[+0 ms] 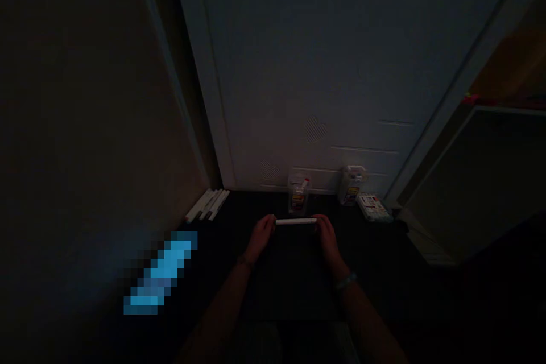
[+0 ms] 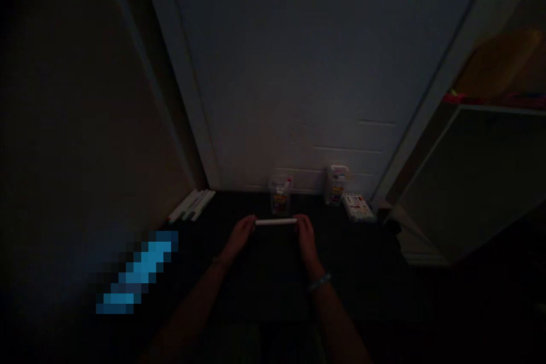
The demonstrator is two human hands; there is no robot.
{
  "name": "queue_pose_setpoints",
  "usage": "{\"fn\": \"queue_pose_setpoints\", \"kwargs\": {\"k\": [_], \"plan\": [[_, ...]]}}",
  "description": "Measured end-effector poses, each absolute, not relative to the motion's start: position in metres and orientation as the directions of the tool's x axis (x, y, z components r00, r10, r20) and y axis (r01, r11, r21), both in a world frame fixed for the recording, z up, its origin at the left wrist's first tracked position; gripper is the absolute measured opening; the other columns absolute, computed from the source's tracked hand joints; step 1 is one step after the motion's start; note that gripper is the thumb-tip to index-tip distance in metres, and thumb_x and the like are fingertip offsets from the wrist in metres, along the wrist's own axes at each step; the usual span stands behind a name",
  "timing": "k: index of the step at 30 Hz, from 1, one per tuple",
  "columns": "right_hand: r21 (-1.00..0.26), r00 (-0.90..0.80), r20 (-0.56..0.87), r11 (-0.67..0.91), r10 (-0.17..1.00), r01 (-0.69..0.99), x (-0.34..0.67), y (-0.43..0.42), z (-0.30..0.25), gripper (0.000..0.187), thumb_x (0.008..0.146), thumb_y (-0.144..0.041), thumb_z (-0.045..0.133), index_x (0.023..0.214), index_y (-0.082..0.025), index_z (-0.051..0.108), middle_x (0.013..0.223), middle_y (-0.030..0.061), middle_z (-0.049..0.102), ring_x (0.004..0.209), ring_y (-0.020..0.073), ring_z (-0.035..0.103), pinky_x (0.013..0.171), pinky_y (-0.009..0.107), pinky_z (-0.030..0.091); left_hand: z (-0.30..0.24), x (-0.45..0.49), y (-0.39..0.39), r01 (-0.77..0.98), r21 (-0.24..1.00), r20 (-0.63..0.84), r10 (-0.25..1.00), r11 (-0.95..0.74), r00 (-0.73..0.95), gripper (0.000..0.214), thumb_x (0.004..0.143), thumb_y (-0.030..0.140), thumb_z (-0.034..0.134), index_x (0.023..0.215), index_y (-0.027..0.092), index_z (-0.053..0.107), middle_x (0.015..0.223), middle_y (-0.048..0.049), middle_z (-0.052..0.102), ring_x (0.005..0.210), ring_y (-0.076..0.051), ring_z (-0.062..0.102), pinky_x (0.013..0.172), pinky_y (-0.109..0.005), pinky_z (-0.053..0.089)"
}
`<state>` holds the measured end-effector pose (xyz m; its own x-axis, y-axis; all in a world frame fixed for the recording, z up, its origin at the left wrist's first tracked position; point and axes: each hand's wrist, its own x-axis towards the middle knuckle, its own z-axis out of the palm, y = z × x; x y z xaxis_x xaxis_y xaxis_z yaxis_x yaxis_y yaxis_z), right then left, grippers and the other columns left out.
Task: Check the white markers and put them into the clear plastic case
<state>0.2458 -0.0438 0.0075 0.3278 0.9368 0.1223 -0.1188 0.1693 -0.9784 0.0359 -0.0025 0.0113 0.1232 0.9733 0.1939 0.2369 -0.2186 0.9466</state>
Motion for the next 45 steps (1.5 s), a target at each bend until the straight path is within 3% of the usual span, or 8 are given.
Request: {"fn": "queue_pose_setpoints", "kwargs": {"k": [7,23,33,45], "plan": [[-0.972,0.364,0.091,0.161,0.927,-0.169,0.246,-0.042,0.007,0.028,0.076,-0.045,0.051,0.089,-0.023,0.061,0.062,-0.0032,0.049,0.056,0.0118,0.043,0.051,0.022,0.033,0.014,0.037,-0.004,0.125,0.973,0.179,0.977,-0.194,0.119,0.043,0.081,0.055,0.038,0.078,0.017,0.057,0.061,0.0022,0.050,0.054,-0.011,0.044,0.053,-0.022,0.035],[-0.980,0.317,0.108,0.154,0.942,-0.126,0.244,-0.044,0.011,0.033,0.076,-0.049,0.049,0.092,-0.021,0.060,0.063,-0.0017,0.051,0.059,0.0132,0.048,0.055,0.024,0.037,0.017,0.040,-0.006,0.175,0.967,0.166,0.980,-0.184,0.111,0.054,0.078,0.066,0.032,0.068,0.018,0.054,0.059,0.0000,0.052,0.056,-0.013,0.047,0.056,-0.024,0.038],[-0.978,0.275,0.129,0.167,0.953,-0.122,0.243,-0.047,0.014,0.034,0.076,-0.049,0.052,0.094,-0.021,0.060,0.067,-0.0008,0.057,0.061,0.0135,0.051,0.057,0.024,0.039,0.017,0.038,-0.006,0.207,0.945,0.229,0.963,-0.255,0.143,0.043,0.081,0.057,0.038,0.071,0.018,0.055,0.062,0.0011,0.052,0.059,-0.012,0.047,0.057,-0.022,0.038],[-0.986,0.266,0.131,0.152,0.955,-0.063,0.242,-0.046,0.015,0.036,0.075,-0.051,0.051,0.092,-0.021,0.061,0.064,-0.0006,0.056,0.059,0.0136,0.051,0.055,0.024,0.038,0.024,0.036,-0.008,0.177,0.952,0.231,0.966,-0.249,0.115,0.046,0.081,0.050,0.039,0.103,0.017,0.062,0.067,0.0003,0.053,0.060,-0.012,0.047,0.058,-0.022,0.037]]}}
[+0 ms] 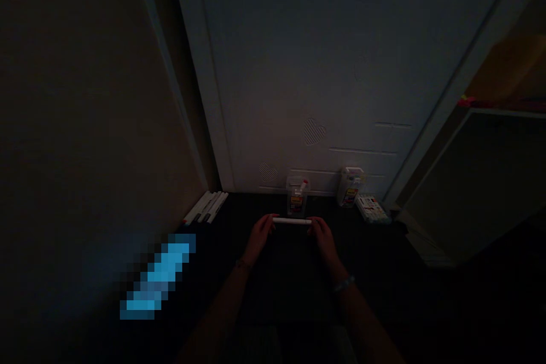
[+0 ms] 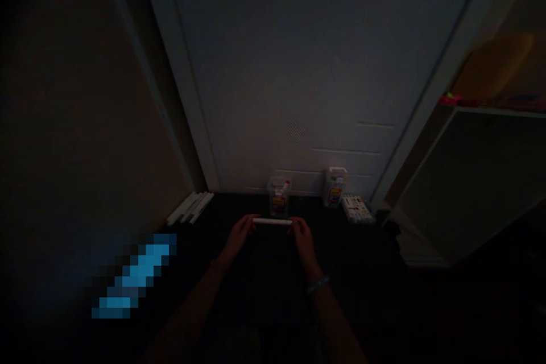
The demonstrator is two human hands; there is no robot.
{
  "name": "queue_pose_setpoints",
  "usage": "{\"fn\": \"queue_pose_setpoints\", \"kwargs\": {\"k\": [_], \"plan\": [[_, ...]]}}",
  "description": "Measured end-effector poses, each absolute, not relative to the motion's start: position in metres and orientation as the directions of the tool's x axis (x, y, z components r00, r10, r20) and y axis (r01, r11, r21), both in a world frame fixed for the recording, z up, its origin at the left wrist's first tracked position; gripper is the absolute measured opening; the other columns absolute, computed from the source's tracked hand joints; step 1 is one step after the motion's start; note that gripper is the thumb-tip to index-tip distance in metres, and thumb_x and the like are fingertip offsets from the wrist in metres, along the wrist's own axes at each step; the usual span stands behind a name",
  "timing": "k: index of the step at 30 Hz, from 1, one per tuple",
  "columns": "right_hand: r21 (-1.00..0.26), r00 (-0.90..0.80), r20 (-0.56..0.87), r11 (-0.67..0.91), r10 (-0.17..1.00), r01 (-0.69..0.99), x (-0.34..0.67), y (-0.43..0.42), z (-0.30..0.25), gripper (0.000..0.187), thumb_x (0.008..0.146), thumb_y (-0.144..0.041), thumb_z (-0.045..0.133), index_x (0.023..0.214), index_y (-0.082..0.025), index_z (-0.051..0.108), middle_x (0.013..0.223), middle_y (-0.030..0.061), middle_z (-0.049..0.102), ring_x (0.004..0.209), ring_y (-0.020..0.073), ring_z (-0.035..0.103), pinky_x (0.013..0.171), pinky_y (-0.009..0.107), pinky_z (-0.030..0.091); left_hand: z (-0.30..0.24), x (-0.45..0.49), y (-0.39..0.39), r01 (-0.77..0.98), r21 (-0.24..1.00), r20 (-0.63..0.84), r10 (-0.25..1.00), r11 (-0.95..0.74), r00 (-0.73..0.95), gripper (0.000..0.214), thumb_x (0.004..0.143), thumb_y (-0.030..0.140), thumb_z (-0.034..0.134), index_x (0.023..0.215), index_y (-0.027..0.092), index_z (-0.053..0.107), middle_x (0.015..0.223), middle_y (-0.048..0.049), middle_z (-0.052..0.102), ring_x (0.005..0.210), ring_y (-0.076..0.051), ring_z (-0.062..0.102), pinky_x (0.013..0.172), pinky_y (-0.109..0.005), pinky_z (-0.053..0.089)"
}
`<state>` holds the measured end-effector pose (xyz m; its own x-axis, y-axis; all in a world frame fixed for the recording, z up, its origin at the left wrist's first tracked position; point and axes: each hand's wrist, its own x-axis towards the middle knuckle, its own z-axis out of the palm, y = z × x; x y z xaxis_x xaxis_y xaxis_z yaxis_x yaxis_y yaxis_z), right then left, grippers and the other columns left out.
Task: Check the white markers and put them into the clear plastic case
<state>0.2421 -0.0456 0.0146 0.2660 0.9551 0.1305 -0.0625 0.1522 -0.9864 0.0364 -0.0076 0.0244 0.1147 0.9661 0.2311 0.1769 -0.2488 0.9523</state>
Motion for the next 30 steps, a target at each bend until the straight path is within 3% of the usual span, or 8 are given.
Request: {"fn": "queue_pose_setpoints", "kwargs": {"k": [18,30], "plan": [[-0.982,0.284,0.114,0.152,0.952,-0.116,0.2416,-0.0439,0.0124,0.035,0.075,-0.050,0.053,0.094,-0.022,0.060,0.071,0.0007,0.059,0.064,0.0152,0.054,0.059,0.026,0.042,0.0277,0.0397,-0.0118,0.216,0.949,0.206,0.971,-0.229,0.123,0.042,0.080,0.047,0.044,0.107,0.018,0.059,0.085,-0.0037,0.061,0.075,-0.016,0.054,0.067,-0.024,0.043],[-0.988,0.301,0.151,0.157,0.942,0.003,0.2450,-0.0408,0.0069,0.034,0.077,-0.052,0.049,0.084,-0.021,0.061,0.059,-0.0024,0.050,0.055,0.0123,0.045,0.052,0.023,0.034,0.0198,0.0386,-0.0077,0.212,0.945,0.219,0.963,-0.249,0.155,0.038,0.079,0.052,0.043,0.084,0.017,0.059,0.065,0.0023,0.051,0.060,-0.011,0.045,0.057,-0.021,0.037]]}}
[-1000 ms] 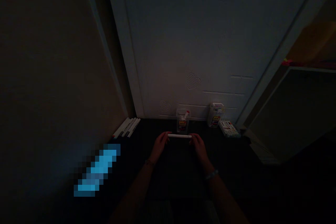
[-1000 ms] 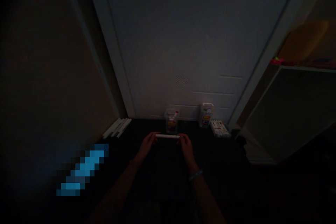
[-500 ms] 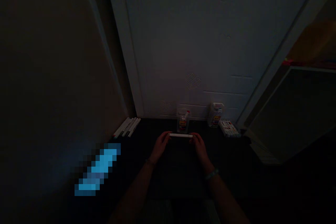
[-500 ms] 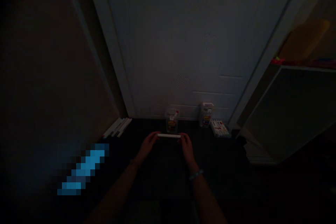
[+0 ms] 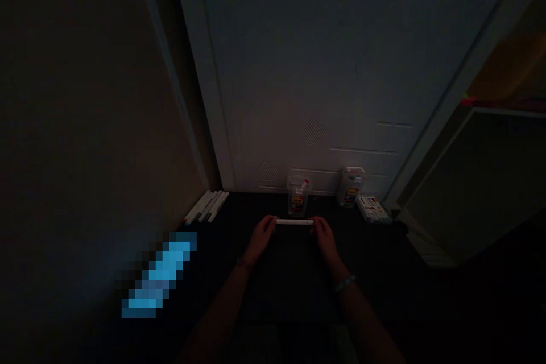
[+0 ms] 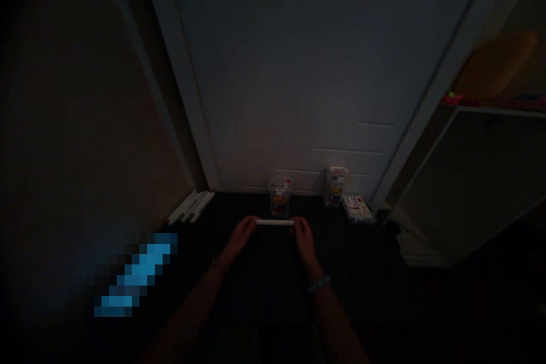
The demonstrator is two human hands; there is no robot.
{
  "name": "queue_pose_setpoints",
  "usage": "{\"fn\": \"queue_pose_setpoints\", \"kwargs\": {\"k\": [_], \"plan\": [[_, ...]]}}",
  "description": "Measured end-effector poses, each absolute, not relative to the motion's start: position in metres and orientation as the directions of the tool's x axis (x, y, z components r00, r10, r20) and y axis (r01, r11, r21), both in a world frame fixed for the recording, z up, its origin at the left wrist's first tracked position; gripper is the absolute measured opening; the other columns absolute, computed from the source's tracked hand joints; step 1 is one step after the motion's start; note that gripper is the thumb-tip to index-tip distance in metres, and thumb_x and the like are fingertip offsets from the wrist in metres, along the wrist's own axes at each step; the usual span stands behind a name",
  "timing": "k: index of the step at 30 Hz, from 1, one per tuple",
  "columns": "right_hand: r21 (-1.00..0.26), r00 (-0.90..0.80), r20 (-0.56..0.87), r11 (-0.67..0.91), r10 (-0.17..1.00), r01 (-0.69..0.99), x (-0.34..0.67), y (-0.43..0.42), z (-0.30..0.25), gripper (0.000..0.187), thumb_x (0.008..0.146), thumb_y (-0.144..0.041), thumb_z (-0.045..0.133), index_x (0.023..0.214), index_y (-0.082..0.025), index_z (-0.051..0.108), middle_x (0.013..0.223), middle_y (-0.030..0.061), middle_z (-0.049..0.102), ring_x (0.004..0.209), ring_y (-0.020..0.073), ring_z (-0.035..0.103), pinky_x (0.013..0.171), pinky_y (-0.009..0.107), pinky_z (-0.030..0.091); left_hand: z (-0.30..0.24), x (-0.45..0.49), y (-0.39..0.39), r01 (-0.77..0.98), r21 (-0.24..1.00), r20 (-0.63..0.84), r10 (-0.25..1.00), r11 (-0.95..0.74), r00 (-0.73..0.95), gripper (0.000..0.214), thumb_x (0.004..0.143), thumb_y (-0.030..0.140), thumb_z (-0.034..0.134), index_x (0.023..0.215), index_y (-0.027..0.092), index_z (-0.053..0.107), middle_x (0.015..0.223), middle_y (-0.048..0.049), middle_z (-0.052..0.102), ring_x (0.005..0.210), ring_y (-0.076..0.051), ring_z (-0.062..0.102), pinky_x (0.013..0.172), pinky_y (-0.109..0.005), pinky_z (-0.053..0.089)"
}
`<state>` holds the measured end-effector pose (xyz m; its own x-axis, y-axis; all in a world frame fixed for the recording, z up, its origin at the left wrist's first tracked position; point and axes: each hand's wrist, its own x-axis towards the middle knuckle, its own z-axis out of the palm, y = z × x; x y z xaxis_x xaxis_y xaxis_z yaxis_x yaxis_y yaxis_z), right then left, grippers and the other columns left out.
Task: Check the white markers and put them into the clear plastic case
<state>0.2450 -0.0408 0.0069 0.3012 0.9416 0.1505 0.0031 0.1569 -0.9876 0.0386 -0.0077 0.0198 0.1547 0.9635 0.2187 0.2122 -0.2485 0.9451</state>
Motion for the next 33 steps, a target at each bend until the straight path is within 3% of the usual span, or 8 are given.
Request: {"fn": "queue_pose_setpoints", "kwargs": {"k": [15,33], "plan": [[-0.985,0.284,0.129,0.155,0.950,-0.072,0.243,-0.043,0.011,0.035,0.076,-0.050,0.051,0.092,-0.021,0.061,0.069,-0.0001,0.056,0.065,0.0147,0.052,0.060,0.025,0.040,0.022,0.039,-0.008,0.192,0.953,0.210,0.967,-0.235,0.142,0.043,0.079,0.051,0.044,0.102,0.018,0.060,0.077,-0.0016,0.058,0.068,-0.014,0.051,0.064,-0.023,0.041],[-0.986,0.272,0.135,0.157,0.953,-0.060,0.246,-0.040,0.005,0.036,0.077,-0.050,0.051,0.095,-0.021,0.060,0.066,-0.0010,0.056,0.062,0.0132,0.052,0.058,0.024,0.039,0.010,0.037,-0.002,0.130,0.958,0.234,0.957,-0.257,0.169,0.032,0.081,0.047,0.045,0.090,0.018,0.056,0.068,0.0020,0.052,0.063,-0.012,0.049,0.060,-0.022,0.038]]}}
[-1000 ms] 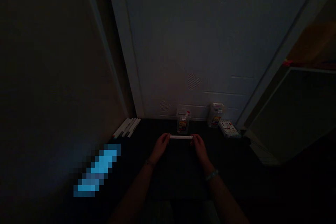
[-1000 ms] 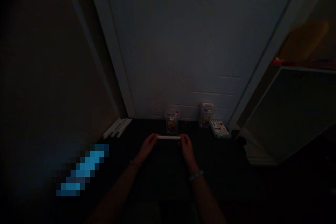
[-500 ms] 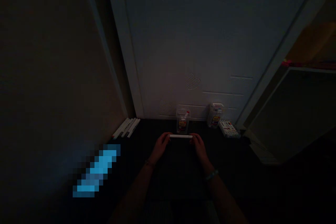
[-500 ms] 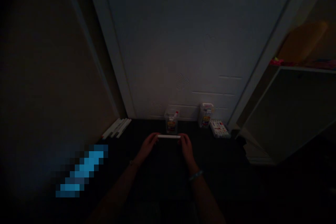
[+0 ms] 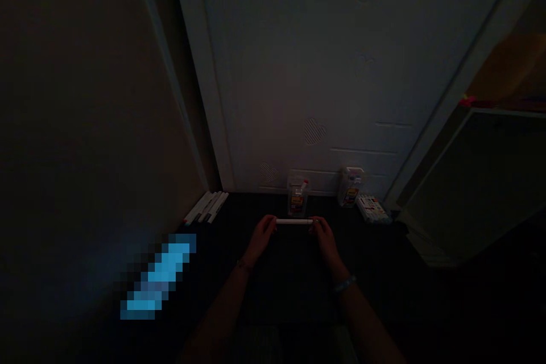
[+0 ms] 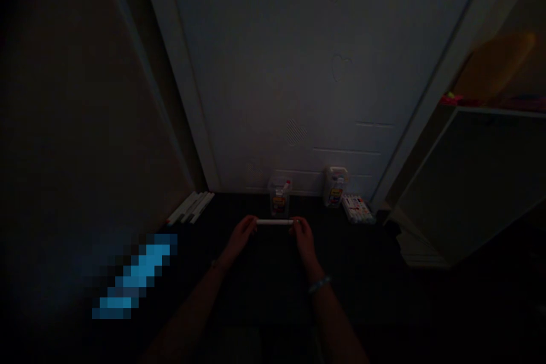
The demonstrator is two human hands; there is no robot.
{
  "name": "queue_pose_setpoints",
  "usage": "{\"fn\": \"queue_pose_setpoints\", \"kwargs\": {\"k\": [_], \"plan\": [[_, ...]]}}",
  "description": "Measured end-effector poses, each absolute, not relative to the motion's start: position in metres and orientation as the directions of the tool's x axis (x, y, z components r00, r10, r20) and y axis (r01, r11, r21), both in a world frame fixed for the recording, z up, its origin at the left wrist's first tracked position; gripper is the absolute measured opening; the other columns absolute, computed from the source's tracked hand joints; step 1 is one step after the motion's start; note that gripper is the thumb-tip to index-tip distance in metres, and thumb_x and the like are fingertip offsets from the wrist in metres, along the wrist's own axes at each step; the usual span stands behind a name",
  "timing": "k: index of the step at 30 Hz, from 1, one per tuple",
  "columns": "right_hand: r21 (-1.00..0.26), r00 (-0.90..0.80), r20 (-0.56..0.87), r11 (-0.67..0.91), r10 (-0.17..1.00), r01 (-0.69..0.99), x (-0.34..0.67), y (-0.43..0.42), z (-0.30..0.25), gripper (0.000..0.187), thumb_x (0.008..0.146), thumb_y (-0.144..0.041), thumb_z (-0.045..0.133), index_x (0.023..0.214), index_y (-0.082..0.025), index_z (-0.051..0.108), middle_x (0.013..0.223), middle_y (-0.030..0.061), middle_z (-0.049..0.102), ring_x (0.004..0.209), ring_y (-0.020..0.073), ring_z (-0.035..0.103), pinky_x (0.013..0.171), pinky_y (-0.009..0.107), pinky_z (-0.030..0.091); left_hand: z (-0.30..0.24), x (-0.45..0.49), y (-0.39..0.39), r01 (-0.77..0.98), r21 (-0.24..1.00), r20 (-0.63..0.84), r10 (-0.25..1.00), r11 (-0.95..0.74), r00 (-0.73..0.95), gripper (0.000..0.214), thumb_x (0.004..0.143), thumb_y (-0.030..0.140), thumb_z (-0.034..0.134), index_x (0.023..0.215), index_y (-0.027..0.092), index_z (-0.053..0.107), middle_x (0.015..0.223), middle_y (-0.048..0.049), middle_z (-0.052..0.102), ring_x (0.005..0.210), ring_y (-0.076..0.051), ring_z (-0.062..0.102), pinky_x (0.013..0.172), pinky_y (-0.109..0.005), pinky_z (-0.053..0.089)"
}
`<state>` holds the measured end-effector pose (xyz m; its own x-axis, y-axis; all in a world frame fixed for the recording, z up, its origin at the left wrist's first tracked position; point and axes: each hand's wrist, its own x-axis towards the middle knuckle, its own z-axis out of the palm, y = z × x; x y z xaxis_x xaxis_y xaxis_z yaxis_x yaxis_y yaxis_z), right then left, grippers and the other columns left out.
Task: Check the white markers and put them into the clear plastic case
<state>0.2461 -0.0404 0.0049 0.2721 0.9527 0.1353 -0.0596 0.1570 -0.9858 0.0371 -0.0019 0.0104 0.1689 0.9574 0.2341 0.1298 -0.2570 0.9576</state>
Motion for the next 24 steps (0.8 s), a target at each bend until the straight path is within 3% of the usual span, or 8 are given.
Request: {"fn": "queue_pose_setpoints", "kwargs": {"k": [14,24], "plan": [[-0.989,0.273,0.127,0.142,0.954,-0.035,0.2445,-0.0401,0.0061,0.035,0.075,-0.052,0.052,0.085,-0.020,0.059,0.067,0.0000,0.058,0.062,0.0145,0.053,0.058,0.025,0.041,0.0145,0.0378,-0.0020,0.141,0.957,0.240,0.964,-0.254,0.112,0.036,0.079,0.053,0.045,0.070,0.019,0.053,0.061,0.0032,0.048,0.058,-0.011,0.045,0.057,-0.022,0.036],[-0.985,0.266,0.144,0.163,0.953,-0.050,0.2440,-0.0414,0.0072,0.035,0.074,-0.051,0.054,0.090,-0.021,0.060,0.072,0.0008,0.059,0.065,0.0148,0.055,0.061,0.026,0.042,0.0117,0.0368,-0.0004,0.122,0.968,0.206,0.971,-0.220,0.121,0.033,0.079,0.048,0.045,0.085,0.018,0.056,0.066,0.0023,0.052,0.061,-0.011,0.048,0.059,-0.022,0.038]]}}
